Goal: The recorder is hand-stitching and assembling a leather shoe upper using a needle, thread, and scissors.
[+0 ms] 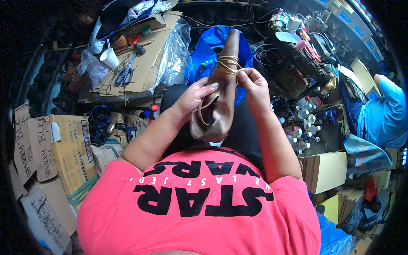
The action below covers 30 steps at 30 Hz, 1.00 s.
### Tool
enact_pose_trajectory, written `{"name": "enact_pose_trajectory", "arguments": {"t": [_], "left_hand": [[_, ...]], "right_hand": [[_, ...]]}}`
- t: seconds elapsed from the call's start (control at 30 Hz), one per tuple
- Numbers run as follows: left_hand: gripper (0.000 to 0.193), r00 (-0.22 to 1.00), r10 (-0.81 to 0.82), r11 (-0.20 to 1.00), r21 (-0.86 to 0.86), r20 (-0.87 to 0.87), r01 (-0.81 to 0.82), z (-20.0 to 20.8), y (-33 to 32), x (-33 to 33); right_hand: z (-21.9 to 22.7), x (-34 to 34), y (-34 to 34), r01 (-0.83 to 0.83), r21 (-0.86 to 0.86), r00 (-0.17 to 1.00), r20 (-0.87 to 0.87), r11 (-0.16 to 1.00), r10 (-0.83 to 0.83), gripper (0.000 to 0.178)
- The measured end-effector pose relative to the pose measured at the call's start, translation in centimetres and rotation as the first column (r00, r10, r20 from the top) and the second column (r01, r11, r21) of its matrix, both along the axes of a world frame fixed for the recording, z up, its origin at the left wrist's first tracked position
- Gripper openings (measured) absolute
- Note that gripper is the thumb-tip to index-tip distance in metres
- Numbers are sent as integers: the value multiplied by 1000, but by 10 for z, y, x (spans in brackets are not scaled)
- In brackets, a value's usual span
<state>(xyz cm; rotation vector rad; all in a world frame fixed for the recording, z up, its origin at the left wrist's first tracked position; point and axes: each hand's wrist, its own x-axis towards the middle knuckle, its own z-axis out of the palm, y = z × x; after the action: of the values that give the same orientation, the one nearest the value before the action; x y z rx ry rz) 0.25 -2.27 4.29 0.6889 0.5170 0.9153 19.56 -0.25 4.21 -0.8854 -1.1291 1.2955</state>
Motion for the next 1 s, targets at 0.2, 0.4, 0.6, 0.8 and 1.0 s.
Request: {"name": "enact_pose_trajectory", "arguments": {"t": [0.2,0.4,0.6,0.8,1.0], "left_hand": [[20,969,232,968,116,-87,-221,3,23,-8],[31,990,41,991,-131,137,-23,-7,42,-10],[35,934,-87,963,-211,346,168,-23,40,-1],[18,970,194,979,97,-145,-181,-24,50,4],[31,209,874,374,882,-439,287,8,47,-30]], "right_hand": [[21,13,-9,-198,44,972,134,979,191,21],[21,1,-1,-192,35,967,174,981,183,38],[7,4,11,-112,-20,988,101,994,113,25],[13,12,4,-183,460,847,523,869,-99,13],[68,61,-31,-358,-195,837,366,913,406,18]]}}
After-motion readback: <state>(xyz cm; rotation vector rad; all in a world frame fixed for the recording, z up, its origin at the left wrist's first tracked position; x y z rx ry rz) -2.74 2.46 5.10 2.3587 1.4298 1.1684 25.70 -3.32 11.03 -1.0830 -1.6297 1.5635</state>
